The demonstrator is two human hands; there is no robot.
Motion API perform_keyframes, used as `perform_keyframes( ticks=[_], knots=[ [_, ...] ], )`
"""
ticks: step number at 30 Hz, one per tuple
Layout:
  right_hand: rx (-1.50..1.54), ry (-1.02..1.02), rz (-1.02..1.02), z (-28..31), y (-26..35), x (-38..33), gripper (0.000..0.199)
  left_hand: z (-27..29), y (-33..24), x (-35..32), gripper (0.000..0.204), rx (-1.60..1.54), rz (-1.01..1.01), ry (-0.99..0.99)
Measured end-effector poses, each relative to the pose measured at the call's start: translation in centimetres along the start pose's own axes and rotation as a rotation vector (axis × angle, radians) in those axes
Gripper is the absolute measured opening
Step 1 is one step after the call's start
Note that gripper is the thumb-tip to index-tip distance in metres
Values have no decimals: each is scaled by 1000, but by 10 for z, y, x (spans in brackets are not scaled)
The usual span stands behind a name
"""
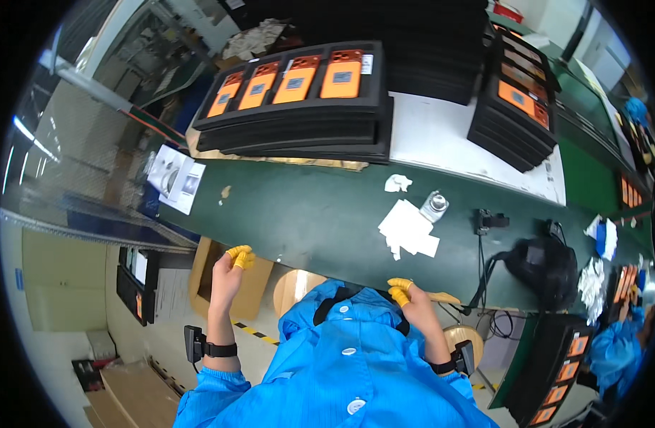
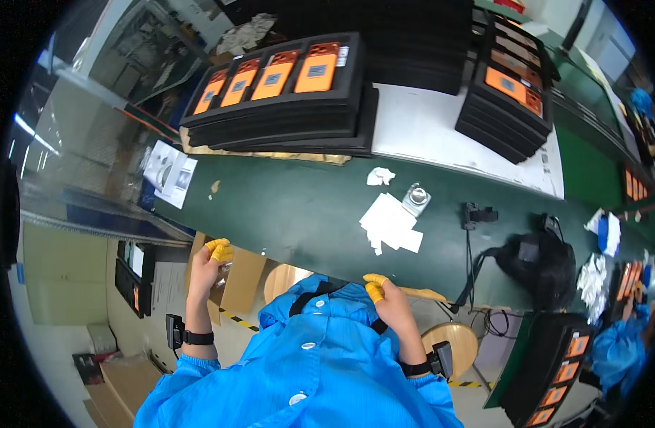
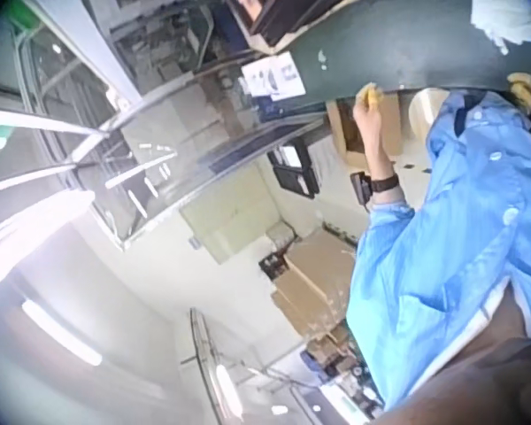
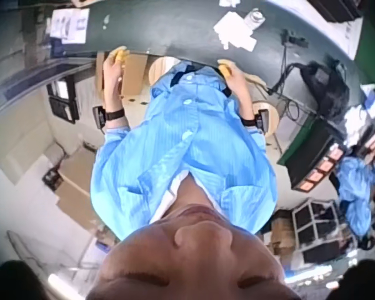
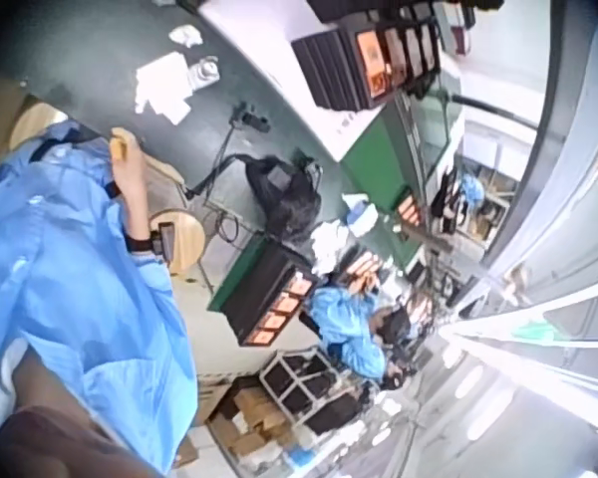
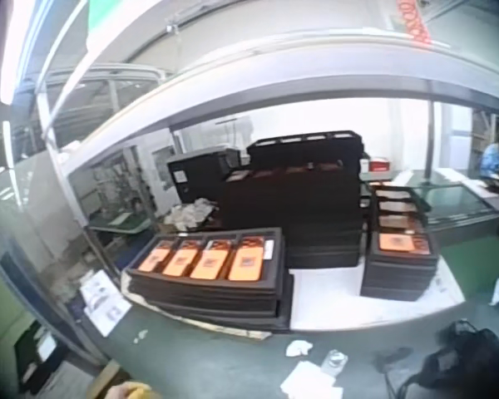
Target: Cleaning and inspecting smartphone backs and screens on a factory assembly line.
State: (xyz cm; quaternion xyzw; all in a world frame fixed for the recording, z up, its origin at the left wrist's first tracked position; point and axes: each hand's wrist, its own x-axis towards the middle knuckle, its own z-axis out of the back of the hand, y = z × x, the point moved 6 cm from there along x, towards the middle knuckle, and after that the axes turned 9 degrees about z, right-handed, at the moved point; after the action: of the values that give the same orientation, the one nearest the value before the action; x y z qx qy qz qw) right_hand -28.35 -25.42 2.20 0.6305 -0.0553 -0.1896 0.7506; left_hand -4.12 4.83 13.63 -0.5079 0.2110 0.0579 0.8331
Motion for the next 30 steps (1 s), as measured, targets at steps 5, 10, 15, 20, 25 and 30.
perform_keyframes(
  ticks=[5, 10, 15, 20, 25, 30],
  knots=[
    [54, 17, 111, -41, 8, 17, 25, -6, -13, 4, 24, 30, -64, -20],
    [0, -79, 258, -82, 17, 45, 22, -41, -67, 34, 22, 499, -285, -42],
    [-164, -222, 284, -102, 4, 74, 25, -36, -139, 86, 13, 845, -852, -547],
    [-88, -336, 305, -33, 75, 108, 28, 53, -215, 154, 18, 419, -1116, -926],
    [-124, -762, 481, 50, 136, 176, 39, 211, -148, 329, 42, -50, -716, -797],
    [-237, -784, 482, 44, 170, 281, 47, 143, -131, 394, 37, -160, -424, -289]
  ],
)
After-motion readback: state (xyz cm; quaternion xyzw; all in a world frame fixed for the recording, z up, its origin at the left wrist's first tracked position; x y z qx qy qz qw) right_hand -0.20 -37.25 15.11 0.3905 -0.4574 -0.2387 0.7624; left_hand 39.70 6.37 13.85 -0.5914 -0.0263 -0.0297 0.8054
